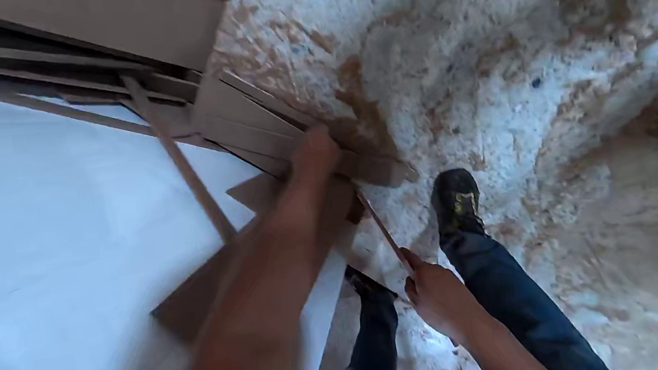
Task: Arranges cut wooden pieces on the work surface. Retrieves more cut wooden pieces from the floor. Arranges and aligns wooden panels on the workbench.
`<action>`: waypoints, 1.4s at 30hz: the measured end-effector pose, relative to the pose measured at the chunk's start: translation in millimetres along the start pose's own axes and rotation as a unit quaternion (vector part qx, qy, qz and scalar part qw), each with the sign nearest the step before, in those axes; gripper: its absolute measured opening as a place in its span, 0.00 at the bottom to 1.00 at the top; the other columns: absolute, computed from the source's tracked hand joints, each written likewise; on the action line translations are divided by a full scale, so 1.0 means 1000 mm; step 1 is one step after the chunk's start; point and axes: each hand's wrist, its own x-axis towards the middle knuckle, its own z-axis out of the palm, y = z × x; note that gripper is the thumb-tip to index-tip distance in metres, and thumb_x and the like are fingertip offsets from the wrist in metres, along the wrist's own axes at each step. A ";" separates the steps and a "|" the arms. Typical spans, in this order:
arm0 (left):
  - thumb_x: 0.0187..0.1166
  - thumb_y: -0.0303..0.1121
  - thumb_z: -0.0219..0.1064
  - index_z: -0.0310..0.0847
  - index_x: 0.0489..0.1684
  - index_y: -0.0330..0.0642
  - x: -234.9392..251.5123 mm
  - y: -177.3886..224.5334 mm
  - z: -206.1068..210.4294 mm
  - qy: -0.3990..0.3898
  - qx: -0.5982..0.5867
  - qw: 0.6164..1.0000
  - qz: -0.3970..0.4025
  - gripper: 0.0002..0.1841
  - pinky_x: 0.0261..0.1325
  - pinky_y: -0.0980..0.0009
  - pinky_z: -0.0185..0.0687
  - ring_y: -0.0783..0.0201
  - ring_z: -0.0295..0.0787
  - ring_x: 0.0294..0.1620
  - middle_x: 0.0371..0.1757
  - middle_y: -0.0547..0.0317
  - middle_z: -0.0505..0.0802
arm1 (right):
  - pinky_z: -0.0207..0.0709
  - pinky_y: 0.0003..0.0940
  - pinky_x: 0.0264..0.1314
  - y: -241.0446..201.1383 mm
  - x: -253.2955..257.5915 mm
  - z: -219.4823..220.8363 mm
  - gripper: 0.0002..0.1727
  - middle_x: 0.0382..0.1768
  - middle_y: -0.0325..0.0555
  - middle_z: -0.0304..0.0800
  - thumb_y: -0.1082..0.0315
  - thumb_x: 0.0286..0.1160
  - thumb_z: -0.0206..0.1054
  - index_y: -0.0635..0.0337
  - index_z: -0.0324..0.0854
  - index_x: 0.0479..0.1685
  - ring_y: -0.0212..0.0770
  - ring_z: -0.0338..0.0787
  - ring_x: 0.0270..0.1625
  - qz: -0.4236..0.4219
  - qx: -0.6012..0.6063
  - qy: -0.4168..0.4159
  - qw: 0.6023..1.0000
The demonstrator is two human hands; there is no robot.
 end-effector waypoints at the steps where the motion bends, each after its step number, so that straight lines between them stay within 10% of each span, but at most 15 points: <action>1: 0.81 0.37 0.62 0.88 0.60 0.43 0.026 -0.028 0.069 -0.044 -0.039 0.998 0.009 0.16 0.53 0.32 0.86 0.36 0.91 0.55 0.58 0.40 0.92 | 0.82 0.59 0.62 0.003 0.002 -0.003 0.36 0.57 0.56 0.92 0.59 0.85 0.53 0.42 0.53 0.95 0.58 0.92 0.58 0.008 0.004 -0.009 1.000; 4: 0.81 0.39 0.67 0.79 0.76 0.45 0.090 -0.076 0.170 -0.243 0.013 0.968 0.069 0.24 0.77 0.33 0.70 0.39 0.72 0.83 0.80 0.43 0.80 | 0.83 0.60 0.59 0.011 0.003 -0.014 0.35 0.55 0.56 0.93 0.59 0.86 0.53 0.42 0.54 0.95 0.59 0.93 0.54 0.017 -0.004 -0.034 0.999; 8: 0.80 0.31 0.65 0.72 0.84 0.44 0.109 -0.113 0.221 -0.287 0.085 0.943 0.146 0.29 0.90 0.28 0.41 0.40 0.56 0.93 0.89 0.45 0.72 | 0.85 0.58 0.54 0.011 0.007 -0.018 0.38 0.58 0.53 0.92 0.61 0.83 0.56 0.45 0.53 0.96 0.56 0.95 0.50 0.012 -0.013 -0.031 0.999; 12: 0.80 0.28 0.66 0.76 0.78 0.37 0.098 -0.139 0.214 -0.316 0.146 0.922 0.170 0.25 0.89 0.30 0.47 0.35 0.76 0.79 0.74 0.36 0.84 | 0.85 0.55 0.54 0.002 0.013 -0.017 0.37 0.54 0.52 0.93 0.59 0.83 0.53 0.46 0.52 0.96 0.55 0.94 0.50 0.014 -0.020 -0.031 0.999; 17: 0.80 0.32 0.68 0.86 0.62 0.32 0.072 -0.208 0.182 -0.297 0.145 0.935 0.132 0.17 0.87 0.28 0.53 0.32 0.66 0.86 0.77 0.31 0.80 | 0.84 0.57 0.56 -0.015 0.017 -0.019 0.37 0.54 0.53 0.93 0.58 0.84 0.53 0.44 0.52 0.95 0.56 0.94 0.53 0.024 -0.018 -0.032 0.999; 25: 0.82 0.28 0.62 0.71 0.85 0.42 0.120 -0.123 0.238 -0.269 0.065 0.943 0.182 0.29 0.93 0.32 0.38 0.42 0.59 0.92 0.87 0.44 0.75 | 0.85 0.54 0.47 -0.015 0.022 -0.013 0.36 0.45 0.49 0.95 0.57 0.79 0.56 0.47 0.61 0.92 0.53 0.94 0.44 0.025 0.007 0.044 0.999; 32: 0.77 0.28 0.68 0.89 0.55 0.39 0.082 -0.161 0.179 -0.323 0.140 0.907 0.231 0.12 0.89 0.39 0.58 0.42 0.82 0.73 0.63 0.45 0.91 | 0.85 0.57 0.54 -0.024 0.026 -0.009 0.38 0.53 0.51 0.93 0.56 0.77 0.59 0.47 0.60 0.92 0.54 0.94 0.52 0.006 -0.009 -0.019 1.000; 37: 0.83 0.30 0.63 0.84 0.60 0.43 0.055 -0.191 0.133 -0.375 0.153 0.904 0.136 0.12 0.62 0.37 0.84 0.39 0.88 0.62 0.61 0.45 0.91 | 0.83 0.56 0.59 -0.031 0.026 -0.011 0.39 0.60 0.51 0.92 0.57 0.77 0.59 0.47 0.59 0.93 0.54 0.93 0.57 -0.002 -0.018 -0.030 0.999; 42: 0.85 0.30 0.61 0.82 0.67 0.45 0.055 -0.190 0.135 -0.390 0.156 0.901 0.107 0.15 0.65 0.37 0.82 0.39 0.87 0.66 0.65 0.44 0.89 | 0.84 0.54 0.58 -0.027 0.026 -0.006 0.39 0.61 0.48 0.92 0.56 0.77 0.57 0.45 0.59 0.93 0.52 0.93 0.56 -0.004 -0.006 -0.011 1.000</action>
